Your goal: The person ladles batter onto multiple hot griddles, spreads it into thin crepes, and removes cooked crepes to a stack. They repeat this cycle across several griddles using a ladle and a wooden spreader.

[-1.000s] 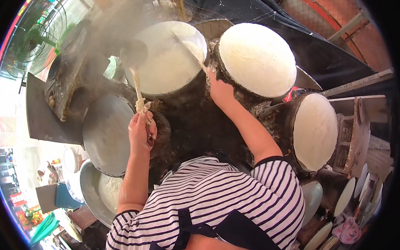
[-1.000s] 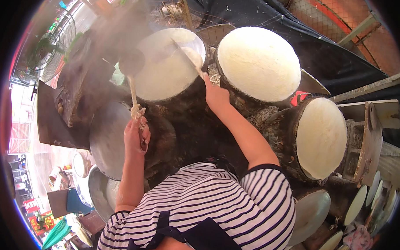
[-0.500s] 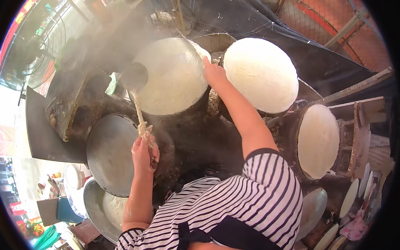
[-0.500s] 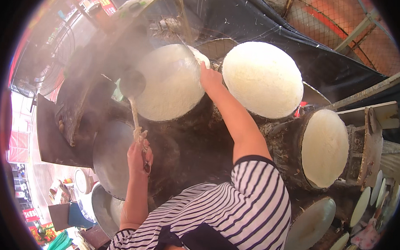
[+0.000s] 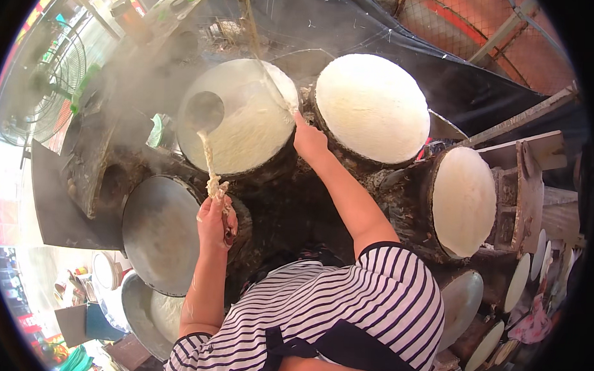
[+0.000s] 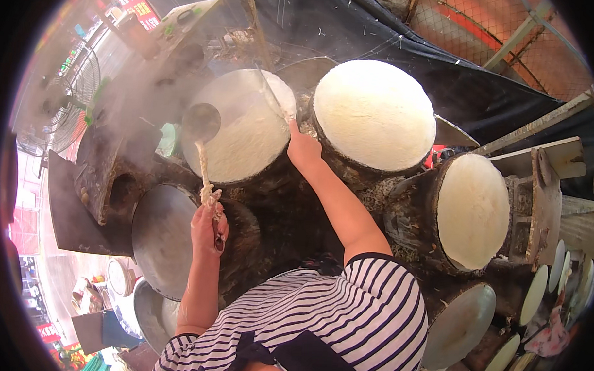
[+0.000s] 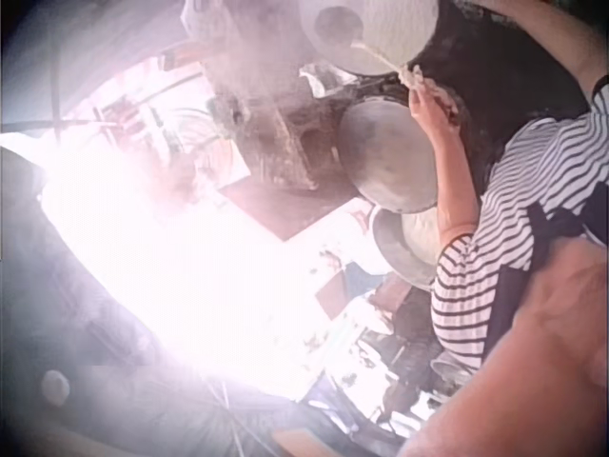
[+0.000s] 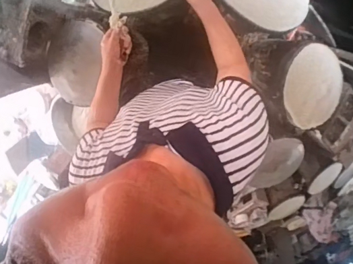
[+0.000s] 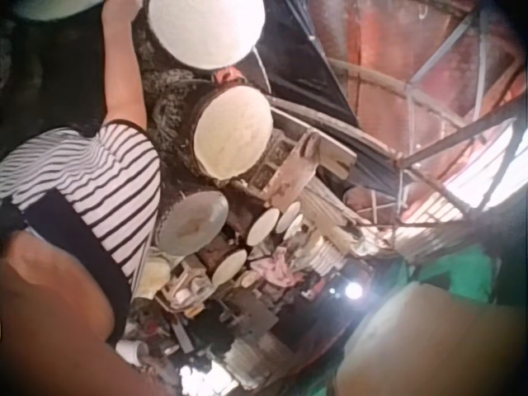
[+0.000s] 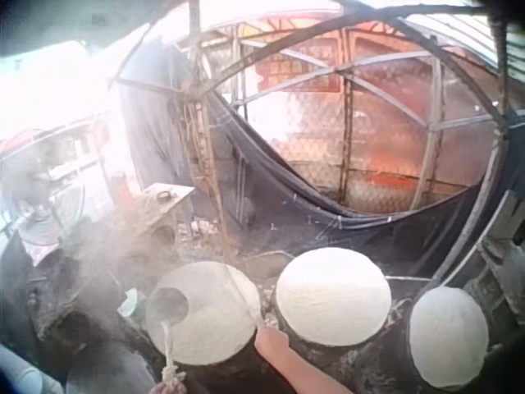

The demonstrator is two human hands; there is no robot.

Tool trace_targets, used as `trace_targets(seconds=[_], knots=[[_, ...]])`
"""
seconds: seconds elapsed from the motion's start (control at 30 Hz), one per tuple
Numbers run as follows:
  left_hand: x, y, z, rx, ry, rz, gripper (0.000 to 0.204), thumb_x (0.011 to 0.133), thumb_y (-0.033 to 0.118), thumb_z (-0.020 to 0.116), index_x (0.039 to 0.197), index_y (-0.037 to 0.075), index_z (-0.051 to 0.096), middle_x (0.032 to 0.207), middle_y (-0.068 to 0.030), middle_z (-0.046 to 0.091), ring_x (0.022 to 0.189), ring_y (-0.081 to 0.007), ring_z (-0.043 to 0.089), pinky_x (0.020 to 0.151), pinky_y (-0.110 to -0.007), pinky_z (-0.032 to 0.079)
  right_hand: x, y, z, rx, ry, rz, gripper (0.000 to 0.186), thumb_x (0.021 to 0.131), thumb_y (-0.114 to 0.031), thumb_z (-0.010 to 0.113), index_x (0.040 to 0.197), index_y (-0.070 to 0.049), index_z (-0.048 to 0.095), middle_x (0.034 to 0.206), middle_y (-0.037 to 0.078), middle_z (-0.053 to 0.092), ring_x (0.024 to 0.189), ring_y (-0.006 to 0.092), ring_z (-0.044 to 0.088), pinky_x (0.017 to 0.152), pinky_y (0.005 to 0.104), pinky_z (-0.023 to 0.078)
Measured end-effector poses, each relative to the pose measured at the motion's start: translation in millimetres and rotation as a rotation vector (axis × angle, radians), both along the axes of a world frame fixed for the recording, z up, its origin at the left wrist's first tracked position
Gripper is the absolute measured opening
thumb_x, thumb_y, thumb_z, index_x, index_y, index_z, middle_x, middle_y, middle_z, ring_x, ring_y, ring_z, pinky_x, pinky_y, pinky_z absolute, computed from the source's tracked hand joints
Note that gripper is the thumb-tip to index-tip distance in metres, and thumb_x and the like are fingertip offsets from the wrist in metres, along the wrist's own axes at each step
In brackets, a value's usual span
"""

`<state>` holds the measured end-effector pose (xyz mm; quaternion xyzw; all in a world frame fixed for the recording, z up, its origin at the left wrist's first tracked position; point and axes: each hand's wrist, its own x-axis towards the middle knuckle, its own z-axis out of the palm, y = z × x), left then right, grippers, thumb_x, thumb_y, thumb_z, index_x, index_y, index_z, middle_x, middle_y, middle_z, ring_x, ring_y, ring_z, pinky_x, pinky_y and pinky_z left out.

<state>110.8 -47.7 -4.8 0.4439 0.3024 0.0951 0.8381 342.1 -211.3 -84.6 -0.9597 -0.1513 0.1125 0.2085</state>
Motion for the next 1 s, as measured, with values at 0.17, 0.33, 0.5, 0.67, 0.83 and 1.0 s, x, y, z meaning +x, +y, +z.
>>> trace_targets(seconds=[0.17,0.33,0.5,0.67,0.83,1.0], knots=[[1,-3,3,0.017,0.015,0.013,0.02,0.092,0.023,0.053,0.091,0.003,0.053,0.072,-0.003,0.052,0.039,-0.0102,0.042,0.029,-0.024,0.036,-3,-6,-11,0.061,-0.029,-0.085,0.06,0.082,-0.008,0.041,0.14,-0.012,0.024,0.081,0.023,0.063,0.076,0.0387,0.062,0.069,0.0491,0.047],[1,-3,-5,0.02,0.005,-0.065,0.02,0.092,0.022,0.053,0.093,0.002,0.053,0.071,-0.0024,0.051,0.039,-0.01,0.042,0.029,-0.024,0.035,13,17,-9,0.065,-0.123,0.082,0.053,0.084,-0.012,0.041,0.136,-0.011,0.029,0.08,0.023,0.063,0.076,0.04,0.062,0.068,0.0514,0.046],[4,-10,6,0.024,0.036,0.0,0.021,0.092,0.023,0.053,0.091,0.003,0.054,0.068,-0.0015,0.05,0.037,-0.0102,0.04,0.029,-0.024,0.034,-41,-18,5,0.115,0.017,-0.154,0.06,0.082,-0.009,0.043,0.139,-0.013,0.023,0.081,0.025,0.063,0.076,0.0415,0.062,0.069,0.0513,0.047],[1,-5,3,0.031,0.063,-0.035,0.021,0.091,0.024,0.053,0.086,0.003,0.052,0.065,-0.0014,0.05,0.036,-0.0105,0.04,0.029,-0.024,0.034,-93,16,-8,0.153,0.165,-0.066,0.07,0.078,-0.006,0.044,0.142,-0.01,0.016,0.087,0.027,0.061,0.082,0.0416,0.061,0.074,0.05,0.046],[-1,-1,5,0.054,0.042,0.002,0.022,0.091,0.023,0.053,0.083,0.003,0.051,0.061,-0.0022,0.048,0.037,-0.0109,0.04,0.03,-0.025,0.034,-57,34,-2,0.103,0.002,0.116,0.064,0.079,-0.008,0.046,0.14,-0.01,0.025,0.086,0.025,0.061,0.079,0.0398,0.061,0.07,0.049,0.048],[-5,-9,2,0.047,0.02,0.082,0.022,0.091,0.024,0.053,0.084,0.003,0.051,0.06,-0.003,0.047,0.038,-0.0106,0.041,0.03,-0.025,0.035,-12,7,-12,-0.043,-0.2,0.048,0.055,0.084,-0.009,0.043,0.137,-0.013,0.03,0.078,0.018,0.061,0.069,0.0333,0.063,0.062,0.0456,0.05]])
